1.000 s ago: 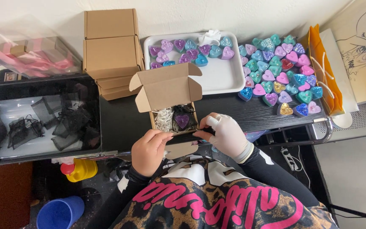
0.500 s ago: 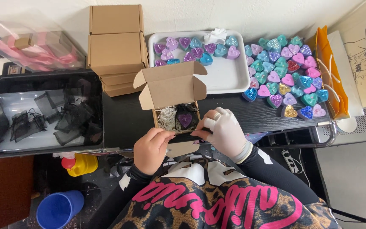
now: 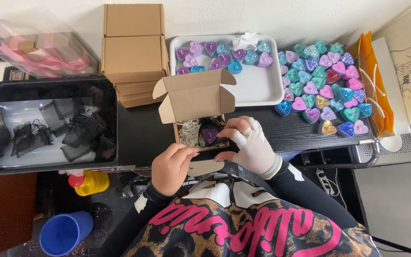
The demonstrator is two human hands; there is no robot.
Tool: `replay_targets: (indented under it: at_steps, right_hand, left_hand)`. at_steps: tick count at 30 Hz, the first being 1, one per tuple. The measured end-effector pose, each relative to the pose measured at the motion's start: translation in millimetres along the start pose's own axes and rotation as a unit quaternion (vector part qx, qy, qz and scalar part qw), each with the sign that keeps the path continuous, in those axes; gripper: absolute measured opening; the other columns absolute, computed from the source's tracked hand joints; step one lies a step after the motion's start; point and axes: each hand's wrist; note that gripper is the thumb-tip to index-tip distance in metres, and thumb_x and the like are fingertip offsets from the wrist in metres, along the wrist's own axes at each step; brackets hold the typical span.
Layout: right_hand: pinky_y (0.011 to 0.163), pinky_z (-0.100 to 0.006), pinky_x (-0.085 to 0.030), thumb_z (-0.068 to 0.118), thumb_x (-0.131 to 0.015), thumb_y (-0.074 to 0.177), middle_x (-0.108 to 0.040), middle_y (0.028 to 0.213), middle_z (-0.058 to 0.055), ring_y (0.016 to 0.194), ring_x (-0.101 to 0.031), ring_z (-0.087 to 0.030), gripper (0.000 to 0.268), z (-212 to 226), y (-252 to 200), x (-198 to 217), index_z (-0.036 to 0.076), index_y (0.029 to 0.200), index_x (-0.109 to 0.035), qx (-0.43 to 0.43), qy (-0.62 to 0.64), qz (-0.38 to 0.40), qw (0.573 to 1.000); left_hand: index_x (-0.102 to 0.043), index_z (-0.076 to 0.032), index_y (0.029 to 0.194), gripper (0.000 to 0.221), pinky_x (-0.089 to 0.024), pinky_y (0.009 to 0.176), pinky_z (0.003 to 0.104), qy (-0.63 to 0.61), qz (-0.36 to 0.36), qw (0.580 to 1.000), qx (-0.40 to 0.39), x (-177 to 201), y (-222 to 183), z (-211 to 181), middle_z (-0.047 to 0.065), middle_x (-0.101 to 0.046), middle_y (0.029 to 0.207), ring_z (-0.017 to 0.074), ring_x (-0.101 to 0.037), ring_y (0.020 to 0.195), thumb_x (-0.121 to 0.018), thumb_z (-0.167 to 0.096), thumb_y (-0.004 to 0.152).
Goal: The person places heart-shaped glittery wax melts into a small cardboard gift box lined with paper shred, adds a black organza bag, closes the box, and stacks finished boxes aside. They repeat the packing cycle with new boxes, taking hearts from trays on the work table.
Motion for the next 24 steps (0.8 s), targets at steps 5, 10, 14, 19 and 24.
replay_targets:
  at_steps: [5, 10, 14, 19, 24]
  right_hand:
    - [0.091, -0.048, -0.045, 0.033, -0.093, 0.06, -0.056, 0.115, -0.008, 0.107, -0.054, -0.036, 0.048, -7.2, -16.0, -7.7, 0.014, 0.097, -0.07, -0.073, -0.018, -0.006, 0.997]
    - [0.093, -0.048, -0.044, 0.024, -0.091, 0.067, -0.055, 0.123, -0.008, 0.112, -0.051, -0.036, 0.031, -4.4, -15.9, -12.4, 0.019, 0.091, -0.071, -0.05, -0.031, -0.012, 0.998]
    - [0.095, -0.048, -0.044, 0.024, -0.089, 0.07, -0.054, 0.125, -0.008, 0.115, -0.051, -0.035, 0.026, -1.4, -14.2, -16.7, 0.018, 0.091, -0.074, -0.038, -0.041, 0.012, 0.998]
    - [0.095, -0.048, -0.043, 0.026, -0.088, 0.07, -0.052, 0.124, -0.01, 0.114, -0.049, -0.037, 0.028, -0.4, -13.4, -19.5, 0.018, 0.093, -0.074, -0.024, -0.058, 0.02, 0.998]
    - [0.092, -0.049, -0.044, 0.034, -0.095, 0.062, -0.048, 0.117, -0.013, 0.109, -0.048, -0.037, 0.047, -2.4, -16.0, -13.0, 0.018, 0.099, -0.07, -0.095, -0.033, -0.017, 0.995]
  left_hand:
    - [-0.075, -0.011, 0.099, 0.011, -0.055, 0.065, 0.032, -0.001, -0.002, 1.0, -0.008, -1.4, 0.6, 1.9, 0.003, -0.069, 0.091, 0.022, -0.07, 0.077, -0.076, -0.009, 0.088]
    - [-0.075, -0.01, 0.099, 0.011, -0.055, 0.065, 0.032, -0.004, 0.004, 1.0, -0.014, -2.6, 3.4, 2.3, 0.003, -0.068, 0.092, 0.0217, -0.07, 0.077, -0.075, -0.009, 0.089]
    - [-0.075, -0.011, 0.099, 0.01, -0.055, 0.065, 0.032, 0.002, 0.009, 1.0, -0.011, -1.9, 5.8, 0.2, 0.003, -0.068, 0.092, 0.0218, -0.07, 0.077, -0.075, -0.011, 0.089]
    - [-0.075, -0.012, 0.098, 0.01, -0.054, 0.063, 0.032, 0.017, 0.016, 1.0, -0.014, 4.5, 10.2, -2.8, 0.002, -0.069, 0.093, 0.022, -0.07, 0.075, -0.075, -0.014, 0.089]
    - [-0.076, -0.013, 0.096, 0.01, -0.052, 0.06, 0.034, 0.081, 0.024, 0.996, -0.014, 11.4, 8.1, -1.4, 0.001, -0.069, 0.092, 0.0224, -0.068, 0.069, -0.077, -0.019, 0.087]
Point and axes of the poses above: each hand's wrist, its own y-axis towards the middle knuckle, its own x-axis out of the back of the hand, z = x × y
